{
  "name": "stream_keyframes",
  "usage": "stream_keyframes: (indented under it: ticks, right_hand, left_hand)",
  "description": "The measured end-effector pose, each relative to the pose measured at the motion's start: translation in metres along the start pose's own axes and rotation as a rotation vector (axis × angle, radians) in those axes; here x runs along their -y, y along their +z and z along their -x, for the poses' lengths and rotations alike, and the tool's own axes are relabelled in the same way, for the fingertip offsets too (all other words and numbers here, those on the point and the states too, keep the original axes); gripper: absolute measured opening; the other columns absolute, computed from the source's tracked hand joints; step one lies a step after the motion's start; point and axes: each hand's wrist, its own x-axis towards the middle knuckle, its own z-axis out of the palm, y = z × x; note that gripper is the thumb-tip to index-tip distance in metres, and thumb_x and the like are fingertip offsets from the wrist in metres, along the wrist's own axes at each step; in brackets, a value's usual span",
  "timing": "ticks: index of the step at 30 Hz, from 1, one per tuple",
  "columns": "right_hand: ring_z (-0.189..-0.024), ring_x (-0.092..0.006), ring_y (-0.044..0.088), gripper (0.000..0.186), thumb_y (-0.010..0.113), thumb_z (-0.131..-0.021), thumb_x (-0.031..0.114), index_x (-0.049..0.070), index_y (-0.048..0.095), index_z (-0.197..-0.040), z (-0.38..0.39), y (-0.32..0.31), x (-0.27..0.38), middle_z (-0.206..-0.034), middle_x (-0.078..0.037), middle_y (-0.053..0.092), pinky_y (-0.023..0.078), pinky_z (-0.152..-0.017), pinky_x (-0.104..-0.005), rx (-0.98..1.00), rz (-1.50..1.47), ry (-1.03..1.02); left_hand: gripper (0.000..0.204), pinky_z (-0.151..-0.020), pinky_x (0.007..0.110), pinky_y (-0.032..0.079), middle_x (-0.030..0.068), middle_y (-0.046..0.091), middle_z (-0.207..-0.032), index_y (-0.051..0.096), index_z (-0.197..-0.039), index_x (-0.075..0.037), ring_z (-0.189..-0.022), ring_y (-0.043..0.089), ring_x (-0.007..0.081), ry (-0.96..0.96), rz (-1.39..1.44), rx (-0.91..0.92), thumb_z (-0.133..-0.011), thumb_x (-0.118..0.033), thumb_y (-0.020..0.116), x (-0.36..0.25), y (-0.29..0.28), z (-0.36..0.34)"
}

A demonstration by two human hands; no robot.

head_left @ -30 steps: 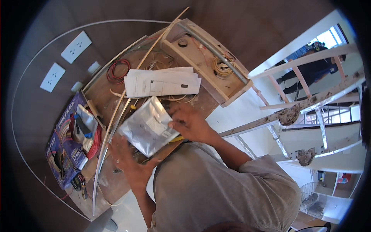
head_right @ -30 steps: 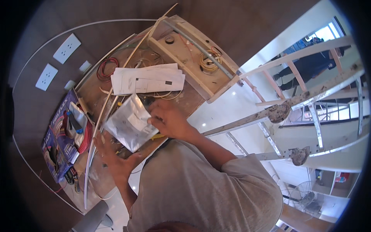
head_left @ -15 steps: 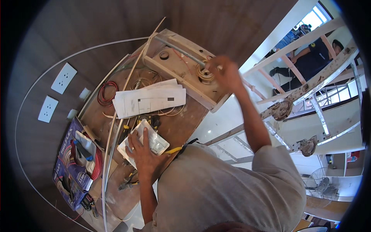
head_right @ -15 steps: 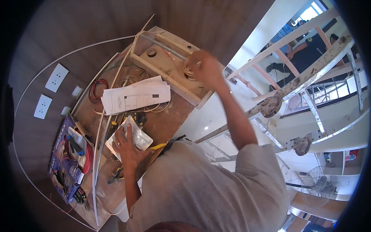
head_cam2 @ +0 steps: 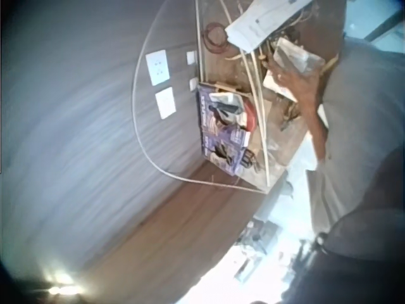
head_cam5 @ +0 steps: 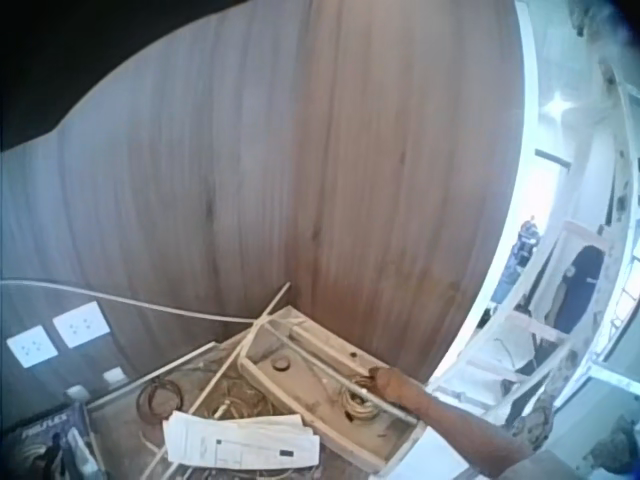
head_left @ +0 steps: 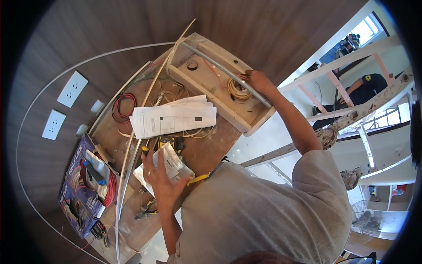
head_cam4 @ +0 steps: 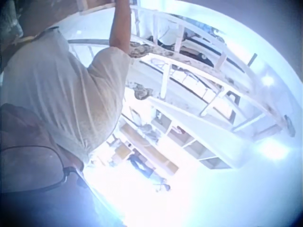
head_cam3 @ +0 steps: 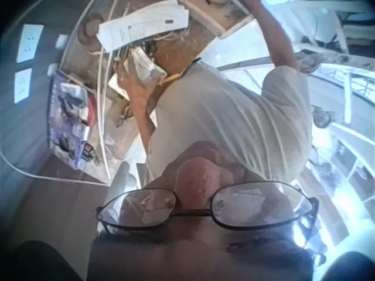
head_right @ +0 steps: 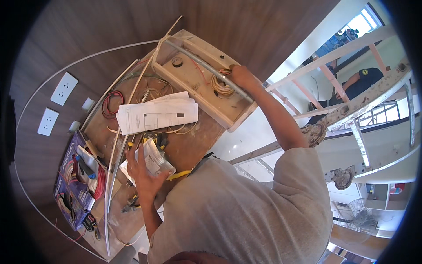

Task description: The person prepares electrical components by hand and using pliers; they strip wires, handle a small wooden strip, and sort through items in a small box.

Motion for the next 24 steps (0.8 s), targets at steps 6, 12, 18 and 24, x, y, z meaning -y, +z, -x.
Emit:
stream_keyframes:
  ticks: [6,12,18,24]
  right_hand:
    - [-0.096,-0.0429,0.071,0.042,0.074,-0.091,0.041,0.006,0.072,-0.114,0.005,-0.024,-0.003,-0.101,-0.024,0.074,0.057,-0.083,-0.0515,-0.26,0.231,0.081]
    - [-0.078,-0.0383,0.075,0.043,0.07,-0.091,0.027,0.019,0.068,-0.134,0.041,-0.108,0.012,-0.09,-0.013,0.077,0.061,-0.069,-0.0465,-0.873,0.289,-0.222]
    - [-0.1,-0.0111,0.07,0.049,0.067,-0.088,0.003,0.005,0.065,-0.137,0.122,-0.08,0.134,-0.109,-0.012,0.077,0.058,-0.088,-0.0306,-0.383,-0.686,-0.294]
    - [-0.088,-0.015,0.071,0.047,0.071,-0.084,0.002,0.007,0.069,-0.13,0.143,0.007,0.205,-0.104,-0.009,0.077,0.056,-0.081,-0.0321,0.156,-0.737,-0.502]
  left_hand:
    - [0.139,-0.117,0.073,0.018,0.0196,0.02,-0.168,0.033,-0.162,-0.029,-0.157,0.009,0.0463,-0.053,-0.139,0.406,-0.042,-0.047,0.099,-0.011,-0.024,-0.023]
    - [0.152,-0.119,0.073,0.015,0.0223,0.008,-0.171,0.021,-0.163,-0.042,-0.157,0.002,0.0496,-0.075,-0.258,0.574,-0.035,-0.039,0.102,0.013,-0.014,-0.022]
    - [0.141,-0.117,0.068,0.019,0.0222,0.02,-0.162,0.023,-0.164,-0.032,-0.147,0.026,0.0484,-0.001,-0.253,0.4,-0.045,-0.046,0.098,0.026,-0.012,-0.014]
    - [0.14,-0.116,0.065,0.016,0.024,0.029,-0.156,0.027,-0.16,-0.012,-0.142,0.031,0.0473,0.113,0.013,0.17,-0.043,-0.045,0.098,0.042,-0.014,-0.001]
